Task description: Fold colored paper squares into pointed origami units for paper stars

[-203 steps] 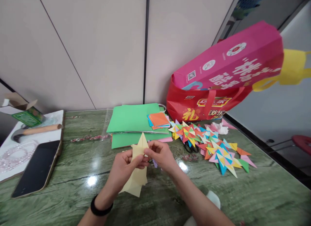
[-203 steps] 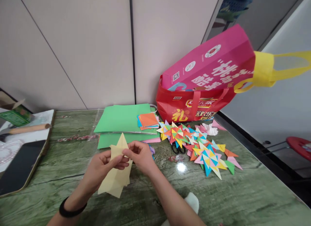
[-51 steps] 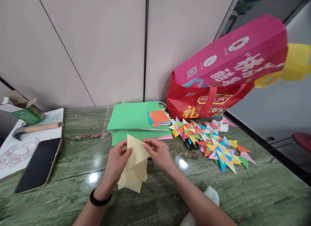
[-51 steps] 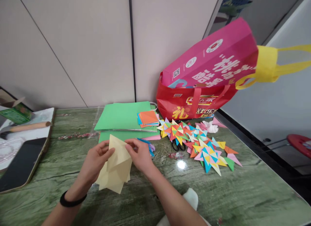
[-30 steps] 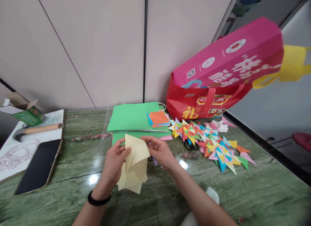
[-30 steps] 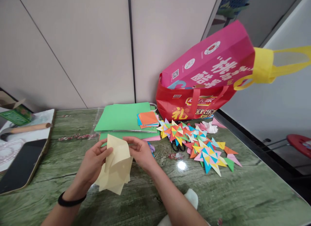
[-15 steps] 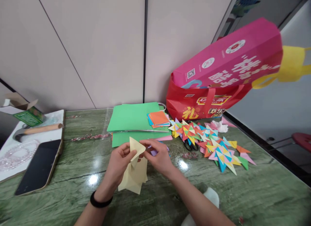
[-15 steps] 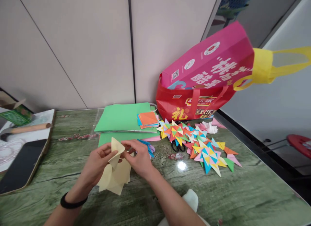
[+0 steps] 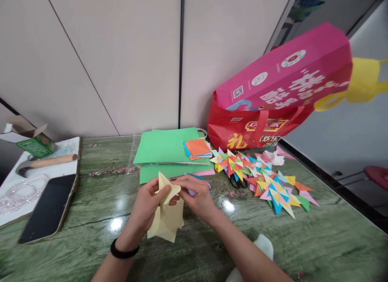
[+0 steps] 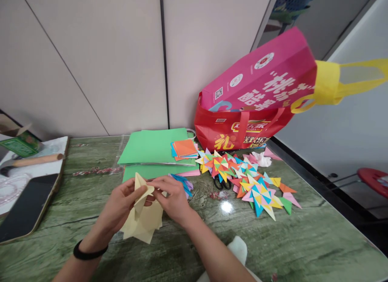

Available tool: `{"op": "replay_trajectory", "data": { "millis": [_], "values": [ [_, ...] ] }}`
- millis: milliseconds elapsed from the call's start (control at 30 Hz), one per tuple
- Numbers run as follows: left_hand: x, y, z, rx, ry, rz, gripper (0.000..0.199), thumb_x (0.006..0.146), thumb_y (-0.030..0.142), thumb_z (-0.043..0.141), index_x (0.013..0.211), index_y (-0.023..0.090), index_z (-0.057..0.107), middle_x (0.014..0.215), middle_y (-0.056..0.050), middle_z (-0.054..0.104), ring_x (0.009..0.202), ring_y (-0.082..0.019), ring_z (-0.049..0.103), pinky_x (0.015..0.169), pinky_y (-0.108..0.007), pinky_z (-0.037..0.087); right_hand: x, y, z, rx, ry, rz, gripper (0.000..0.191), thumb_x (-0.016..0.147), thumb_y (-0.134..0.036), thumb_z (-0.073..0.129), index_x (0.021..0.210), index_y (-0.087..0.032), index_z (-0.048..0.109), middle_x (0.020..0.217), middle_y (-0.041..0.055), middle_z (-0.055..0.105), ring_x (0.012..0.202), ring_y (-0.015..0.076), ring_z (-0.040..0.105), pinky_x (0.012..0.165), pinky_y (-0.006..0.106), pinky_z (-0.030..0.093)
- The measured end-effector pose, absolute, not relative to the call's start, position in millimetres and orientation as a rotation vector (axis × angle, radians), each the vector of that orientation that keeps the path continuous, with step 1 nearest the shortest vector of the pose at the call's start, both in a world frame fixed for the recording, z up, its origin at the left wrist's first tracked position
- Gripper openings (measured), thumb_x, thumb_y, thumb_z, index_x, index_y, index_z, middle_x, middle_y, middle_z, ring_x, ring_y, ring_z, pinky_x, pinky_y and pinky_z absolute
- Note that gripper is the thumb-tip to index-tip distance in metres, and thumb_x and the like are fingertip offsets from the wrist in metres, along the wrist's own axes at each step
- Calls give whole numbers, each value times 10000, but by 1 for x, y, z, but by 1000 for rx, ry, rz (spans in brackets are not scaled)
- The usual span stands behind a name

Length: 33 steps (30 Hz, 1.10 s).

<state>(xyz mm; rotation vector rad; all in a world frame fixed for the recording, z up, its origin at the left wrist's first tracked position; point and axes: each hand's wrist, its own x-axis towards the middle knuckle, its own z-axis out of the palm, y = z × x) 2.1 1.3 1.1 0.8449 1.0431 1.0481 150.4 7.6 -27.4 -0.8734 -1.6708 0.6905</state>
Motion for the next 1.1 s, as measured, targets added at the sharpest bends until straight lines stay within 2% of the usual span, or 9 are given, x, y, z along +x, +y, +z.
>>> {"op": "replay_trajectory", "data": {
  "millis": [167,300,433,633,733,833,900,1033,1100],
  "values": [
    [3,2,-2,800,1060,1060,298,605,286,777,836,142,654,761,-28,692,548,-132,624,551,-253,507,149,7,-30,-827,-1734,599,278,802,-112,513,976,-245,685,933,77,671,845,180,631,723,305,510],
    [1,3,-3,816,1087,1077,288,570,296,799,770,132,672,690,-27,694,573,-137,619,547,-221,478,148,5,-27,-898,-1753,527,225,794,-136,522,935,-230,671,874,69,686,823,185,632,709,305,505],
    [2,3,0,832,1109,1058,343,633,400,742,835,129,681,684,-36,696,548,-135,602,531,-223,466,150,5,-26,-963,-1734,463,204,767,-126,515,885,-216,655,832,60,692,755,177,634,659,286,499],
    [1,1,5,921,1075,1160,667,653,483,706,1226,221,487,1061,-109,655,739,-203,649,591,-264,499,150,5,-25,-1046,-1666,486,171,738,-122,523,838,-205,635,765,50,697,665,166,635,636,281,508],
    [-1,1,7,1004,937,1142,757,548,464,783,1214,229,511,1192,-144,581,839,-244,636,633,-271,511,151,5,-23,-1085,-1572,639,109,738,-155,547,804,-200,621,740,37,690,612,149,632,590,258,515],
    [-1,1,9,1052,888,1112,751,460,380,842,1149,232,582,1140,-119,611,901,-267,622,681,-282,516,151,5,-21,-1082,-1524,758,74,737,-175,560,780,-198,615,716,24,676,608,140,628,588,249,521],
    [0,1,10,1060,955,1089,676,479,300,840,1112,235,612,1045,-87,658,894,-252,629,684,-276,515,151,6,-22,-1063,-1534,819,78,735,-175,561,785,-195,617,723,20,668,617,134,622,591,244,521],
    [-1,2,6,965,1090,1035,389,578,271,786,939,180,675,785,-50,703,672,-187,647,593,-260,510,149,5,-21,-1026,-1534,992,130,742,-205,577,859,-188,632,783,26,669,665,134,629,600,239,522],
    [-1,3,4,868,1087,1028,354,587,278,785,903,168,667,698,-31,693,563,-153,618,540,-253,500,148,4,-20,-1006,-1518,1075,156,748,-242,598,887,-184,640,800,32,671,688,140,636,600,241,521]
  ]
}}
